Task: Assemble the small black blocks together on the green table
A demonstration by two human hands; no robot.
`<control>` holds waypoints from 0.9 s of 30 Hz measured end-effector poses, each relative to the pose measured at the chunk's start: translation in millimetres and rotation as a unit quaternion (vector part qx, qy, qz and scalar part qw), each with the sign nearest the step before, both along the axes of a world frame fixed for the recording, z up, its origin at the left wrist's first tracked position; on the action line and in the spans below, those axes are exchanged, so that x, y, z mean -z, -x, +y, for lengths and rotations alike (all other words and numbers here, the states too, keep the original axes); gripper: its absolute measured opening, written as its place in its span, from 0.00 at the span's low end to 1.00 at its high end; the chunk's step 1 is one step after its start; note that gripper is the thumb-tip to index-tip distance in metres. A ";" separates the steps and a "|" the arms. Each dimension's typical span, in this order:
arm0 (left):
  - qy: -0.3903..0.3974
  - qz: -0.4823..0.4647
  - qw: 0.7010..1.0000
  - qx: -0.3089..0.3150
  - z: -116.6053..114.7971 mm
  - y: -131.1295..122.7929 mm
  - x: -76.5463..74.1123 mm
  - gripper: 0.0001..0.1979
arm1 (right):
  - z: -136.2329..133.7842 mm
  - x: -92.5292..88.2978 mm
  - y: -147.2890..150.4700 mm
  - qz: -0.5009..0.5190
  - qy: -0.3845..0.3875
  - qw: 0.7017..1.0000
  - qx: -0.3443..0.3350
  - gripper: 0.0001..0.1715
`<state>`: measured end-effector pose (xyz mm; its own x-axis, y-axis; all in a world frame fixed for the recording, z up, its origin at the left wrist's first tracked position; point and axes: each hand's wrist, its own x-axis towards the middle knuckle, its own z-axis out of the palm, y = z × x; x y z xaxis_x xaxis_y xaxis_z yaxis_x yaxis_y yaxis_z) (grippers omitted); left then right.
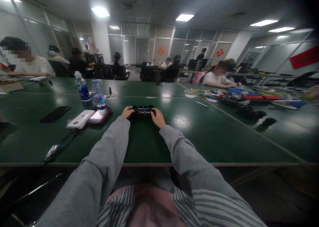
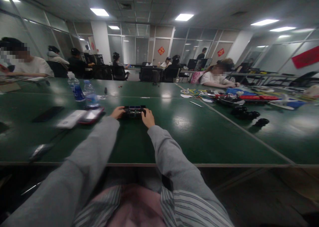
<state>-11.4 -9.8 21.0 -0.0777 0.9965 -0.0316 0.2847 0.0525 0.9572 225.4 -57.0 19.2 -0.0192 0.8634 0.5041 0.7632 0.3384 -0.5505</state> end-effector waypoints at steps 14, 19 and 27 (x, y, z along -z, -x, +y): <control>0.010 0.006 0.999 -0.052 -9.9 -7.7 -8.7 0.26 | 1.6 2.2 1.2 -0.006 0.005 1.000 -0.004 0.22; 0.008 -0.005 0.998 -0.054 -6.4 -7.4 -5.7 0.26 | 1.8 2.2 1.3 0.002 0.006 1.000 -0.010 0.22; 0.019 -0.034 0.997 -0.072 -0.5 -8.3 -2.1 0.24 | 0.2 0.7 1.7 0.009 0.011 1.000 -0.014 0.23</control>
